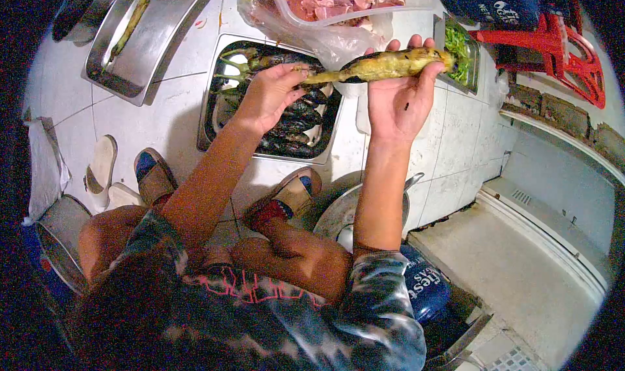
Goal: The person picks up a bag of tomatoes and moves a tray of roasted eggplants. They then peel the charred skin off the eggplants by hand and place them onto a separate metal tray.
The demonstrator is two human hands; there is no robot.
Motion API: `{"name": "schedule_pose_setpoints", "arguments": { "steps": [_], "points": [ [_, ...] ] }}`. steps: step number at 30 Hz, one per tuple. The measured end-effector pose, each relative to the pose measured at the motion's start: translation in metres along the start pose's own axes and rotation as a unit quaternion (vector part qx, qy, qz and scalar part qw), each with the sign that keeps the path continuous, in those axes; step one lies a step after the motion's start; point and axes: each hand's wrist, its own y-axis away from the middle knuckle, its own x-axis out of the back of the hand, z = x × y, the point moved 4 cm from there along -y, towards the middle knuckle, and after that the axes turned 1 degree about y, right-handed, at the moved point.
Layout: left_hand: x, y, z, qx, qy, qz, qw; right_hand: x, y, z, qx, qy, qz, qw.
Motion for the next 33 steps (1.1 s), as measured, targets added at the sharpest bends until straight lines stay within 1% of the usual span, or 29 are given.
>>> {"name": "schedule_pose_setpoints", "arguments": {
  "steps": [3, 6, 7, 8, 9, 12, 16, 19, 22, 25, 28, 31, 33],
  "points": [
    [0.013, -0.005, -0.008, -0.012, -0.045, 0.021, 0.999, 0.003, 0.000, -0.002, 0.008, 0.004, 0.009, 1.000],
    [0.033, -0.007, -0.011, -0.014, -0.201, 0.105, 0.974, 0.003, 0.001, -0.007, 0.017, -0.010, 0.016, 1.000],
    [0.036, -0.007, -0.007, -0.053, -0.325, 0.113, 0.937, 0.003, 0.001, -0.007, 0.021, 0.009, 0.025, 0.999],
    [0.039, -0.006, -0.004, -0.091, -0.444, 0.119, 0.884, 0.003, 0.001, -0.006, 0.026, 0.028, 0.034, 0.999],
    [0.038, -0.005, -0.002, -0.127, -0.554, 0.122, 0.814, 0.003, 0.001, -0.006, 0.030, 0.046, 0.043, 0.998],
    [0.026, -0.002, -0.002, -0.248, -0.564, 0.057, 0.786, 0.005, 0.002, 0.001, 0.007, 0.072, 0.057, 0.996],
    [0.003, 0.003, 0.005, -0.263, -0.565, 0.015, 0.782, 0.004, 0.003, 0.008, -0.013, 0.104, 0.041, 0.994],
    [-0.011, 0.009, 0.020, -0.330, -0.548, 0.003, 0.768, -0.001, 0.003, 0.009, -0.013, 0.143, 0.032, 0.989],
    [-0.018, 0.016, 0.034, -0.335, -0.491, 0.027, 0.804, -0.001, 0.003, 0.009, -0.003, 0.184, 0.028, 0.983],
    [-0.026, 0.024, 0.047, -0.350, -0.596, 0.017, 0.722, -0.006, 0.003, 0.012, 0.019, 0.234, 0.031, 0.972],
    [-0.026, 0.025, 0.046, -0.337, -0.590, -0.047, 0.732, -0.004, 0.002, 0.012, 0.046, 0.293, 0.037, 0.954],
    [-0.028, 0.026, 0.049, -0.439, -0.584, -0.036, 0.682, -0.004, 0.003, 0.012, 0.045, 0.318, 0.062, 0.945],
    [-0.030, 0.028, 0.055, -0.453, -0.558, 0.035, 0.695, -0.004, 0.004, 0.011, 0.046, 0.322, 0.084, 0.942]
  ]
}}
